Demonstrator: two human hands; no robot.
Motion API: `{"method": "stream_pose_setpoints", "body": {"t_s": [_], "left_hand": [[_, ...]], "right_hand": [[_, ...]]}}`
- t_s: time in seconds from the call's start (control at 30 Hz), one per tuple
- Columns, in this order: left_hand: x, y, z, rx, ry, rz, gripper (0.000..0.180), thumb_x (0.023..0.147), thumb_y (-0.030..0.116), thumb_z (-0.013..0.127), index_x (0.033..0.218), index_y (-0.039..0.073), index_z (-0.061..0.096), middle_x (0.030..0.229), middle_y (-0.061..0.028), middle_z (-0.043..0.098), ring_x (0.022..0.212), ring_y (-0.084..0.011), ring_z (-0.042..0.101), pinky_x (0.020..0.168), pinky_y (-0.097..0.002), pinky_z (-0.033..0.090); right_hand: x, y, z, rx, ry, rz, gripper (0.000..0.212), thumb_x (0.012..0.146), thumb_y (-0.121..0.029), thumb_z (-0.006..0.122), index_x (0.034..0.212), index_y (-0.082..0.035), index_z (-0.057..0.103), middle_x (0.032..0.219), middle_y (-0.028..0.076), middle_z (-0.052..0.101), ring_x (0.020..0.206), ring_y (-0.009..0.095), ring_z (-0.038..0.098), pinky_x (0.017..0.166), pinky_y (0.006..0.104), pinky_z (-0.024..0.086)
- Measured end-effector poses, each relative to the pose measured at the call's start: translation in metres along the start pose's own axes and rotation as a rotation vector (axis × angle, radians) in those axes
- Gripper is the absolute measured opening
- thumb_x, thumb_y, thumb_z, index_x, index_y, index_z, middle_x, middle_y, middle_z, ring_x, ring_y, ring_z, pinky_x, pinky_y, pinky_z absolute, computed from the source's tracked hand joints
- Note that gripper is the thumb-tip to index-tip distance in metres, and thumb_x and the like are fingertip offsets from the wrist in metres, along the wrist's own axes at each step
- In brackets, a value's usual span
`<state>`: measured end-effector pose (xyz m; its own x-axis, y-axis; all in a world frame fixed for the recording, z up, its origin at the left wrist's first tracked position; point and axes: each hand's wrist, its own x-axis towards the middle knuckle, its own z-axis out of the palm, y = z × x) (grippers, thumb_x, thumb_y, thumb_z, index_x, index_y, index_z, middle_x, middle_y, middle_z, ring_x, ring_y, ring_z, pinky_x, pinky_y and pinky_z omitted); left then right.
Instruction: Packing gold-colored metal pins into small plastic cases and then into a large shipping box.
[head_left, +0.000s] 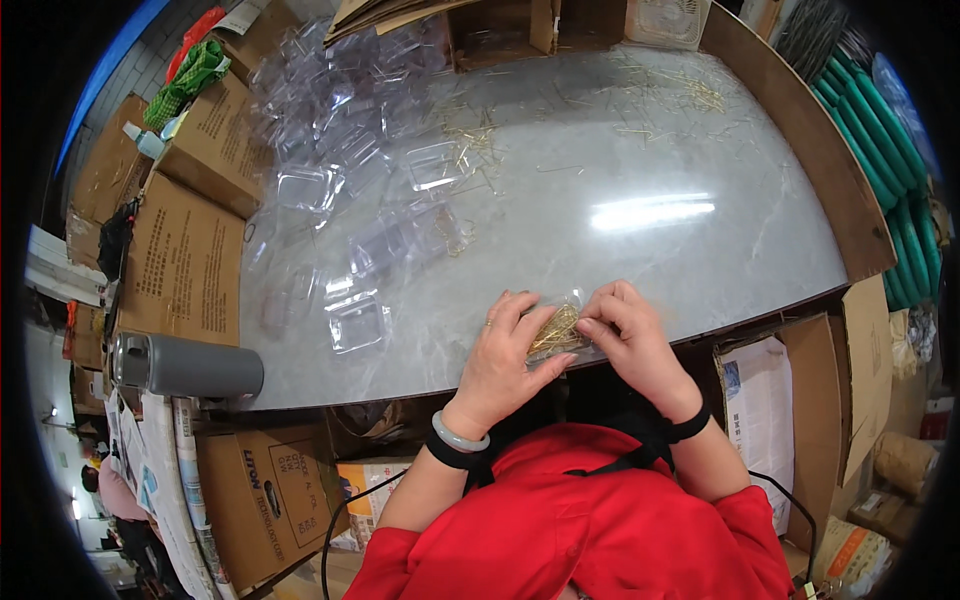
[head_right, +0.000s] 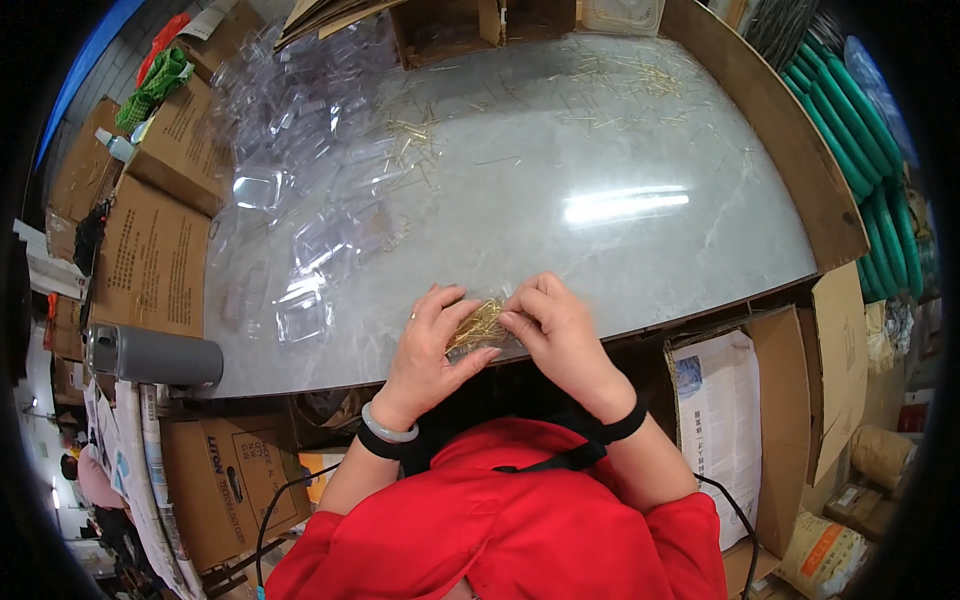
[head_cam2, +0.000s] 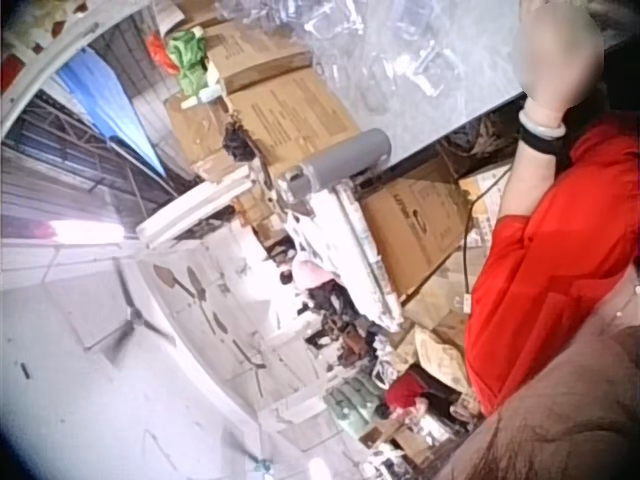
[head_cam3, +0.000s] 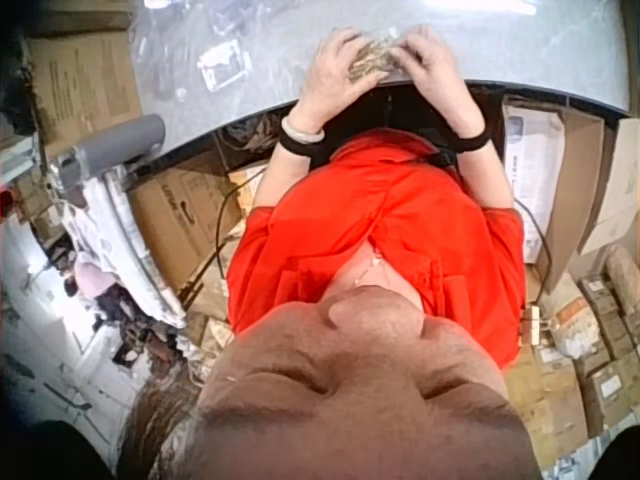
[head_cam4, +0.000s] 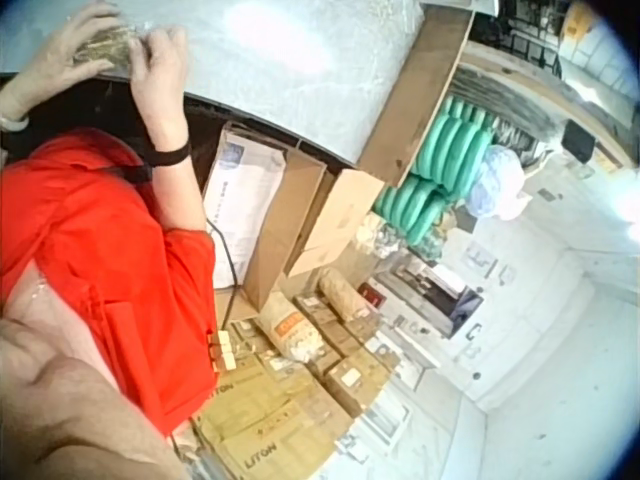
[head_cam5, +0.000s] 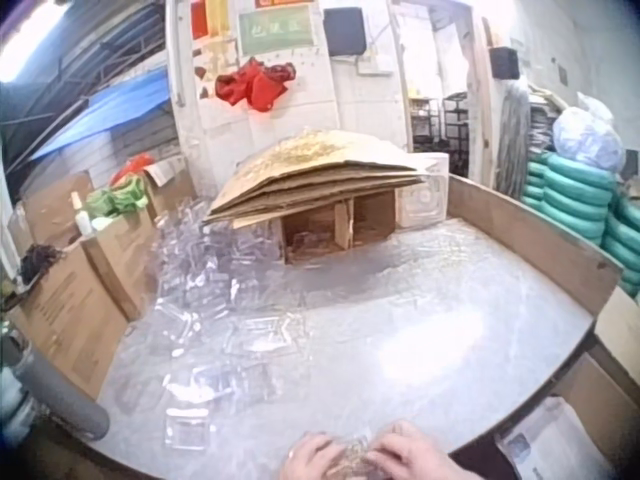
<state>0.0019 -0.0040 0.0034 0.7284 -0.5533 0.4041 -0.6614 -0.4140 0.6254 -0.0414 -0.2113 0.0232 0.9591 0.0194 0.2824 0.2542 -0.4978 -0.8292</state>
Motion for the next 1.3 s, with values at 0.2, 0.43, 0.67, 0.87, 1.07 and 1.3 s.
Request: {"method": "stream_pose_setpoints", "body": {"t_s": [0.2, 0.43, 0.67, 0.87, 1.07, 1.3], "left_hand": [[0.000, 0.000, -0.001, -0.016, 0.017, 0.001, 0.056, 0.077, 0.026, 0.085, 0.122, 0.003, 0.061, 0.127, -0.0180, 0.058, 0.120, -0.0423, 0.055, 0.112, -0.0536, 0.040], [-0.001, -0.004, 0.000, 0.034, -0.019, 0.034, 0.056, 0.078, 0.025, 0.082, 0.123, 0.001, 0.059, 0.129, -0.0186, 0.054, 0.123, -0.0396, 0.054, 0.114, -0.0532, 0.039], [-0.002, -0.004, 0.002, 0.034, -0.013, 0.033, 0.052, 0.079, 0.027, 0.082, 0.122, 0.004, 0.062, 0.129, -0.0182, 0.054, 0.121, -0.0403, 0.055, 0.114, -0.0545, 0.039], [0.000, -0.001, -0.004, 0.084, -0.077, 0.086, 0.051, 0.081, 0.033, 0.081, 0.122, 0.006, 0.064, 0.129, -0.0176, 0.054, 0.120, -0.0397, 0.055, 0.114, -0.0558, 0.038], [-0.002, 0.000, -0.002, 0.039, -0.047, 0.046, 0.050, 0.082, 0.033, 0.081, 0.121, 0.006, 0.063, 0.129, -0.0175, 0.055, 0.121, -0.0397, 0.054, 0.115, -0.0564, 0.036], [-0.002, -0.002, -0.002, 0.034, -0.069, 0.051, 0.052, 0.081, 0.031, 0.082, 0.120, 0.004, 0.061, 0.132, -0.0181, 0.055, 0.123, -0.0403, 0.054, 0.115, -0.0568, 0.036]], "right_hand": [[-0.010, -0.018, 0.009, -0.063, 0.131, 0.118, 0.023, 0.085, -0.010, 0.076, 0.106, -0.005, 0.069, 0.102, 0.010, 0.061, 0.087, 0.029, 0.064, 0.073, 0.0387, 0.053], [0.000, -0.017, 0.014, -0.350, 0.106, -0.251, 0.046, 0.086, -0.018, 0.076, 0.127, -0.004, 0.061, 0.125, 0.014, 0.062, 0.121, 0.036, 0.055, 0.102, 0.0474, 0.042], [-0.007, -0.007, 0.015, -0.180, 0.140, -0.179, 0.036, 0.089, -0.009, 0.070, 0.123, -0.003, 0.062, 0.119, 0.016, 0.062, 0.112, 0.037, 0.057, 0.097, 0.0457, 0.045], [-0.001, 0.003, 0.014, -0.314, 0.063, -0.222, 0.021, 0.090, -0.006, 0.068, 0.111, -0.003, 0.066, 0.116, 0.015, 0.063, 0.105, 0.034, 0.060, 0.092, 0.0422, 0.048], [-0.006, 0.003, -0.004, 0.071, 0.120, 0.114, 0.011, 0.093, -0.007, 0.067, 0.103, -0.003, 0.067, 0.118, 0.015, 0.063, 0.104, 0.033, 0.063, 0.088, 0.0373, 0.051], [-0.010, -0.008, 0.021, -0.352, 0.158, -0.181, 0.018, 0.082, -0.004, 0.070, 0.099, -0.004, 0.064, 0.119, 0.016, 0.061, 0.108, 0.036, 0.059, 0.093, 0.0442, 0.047]]}}
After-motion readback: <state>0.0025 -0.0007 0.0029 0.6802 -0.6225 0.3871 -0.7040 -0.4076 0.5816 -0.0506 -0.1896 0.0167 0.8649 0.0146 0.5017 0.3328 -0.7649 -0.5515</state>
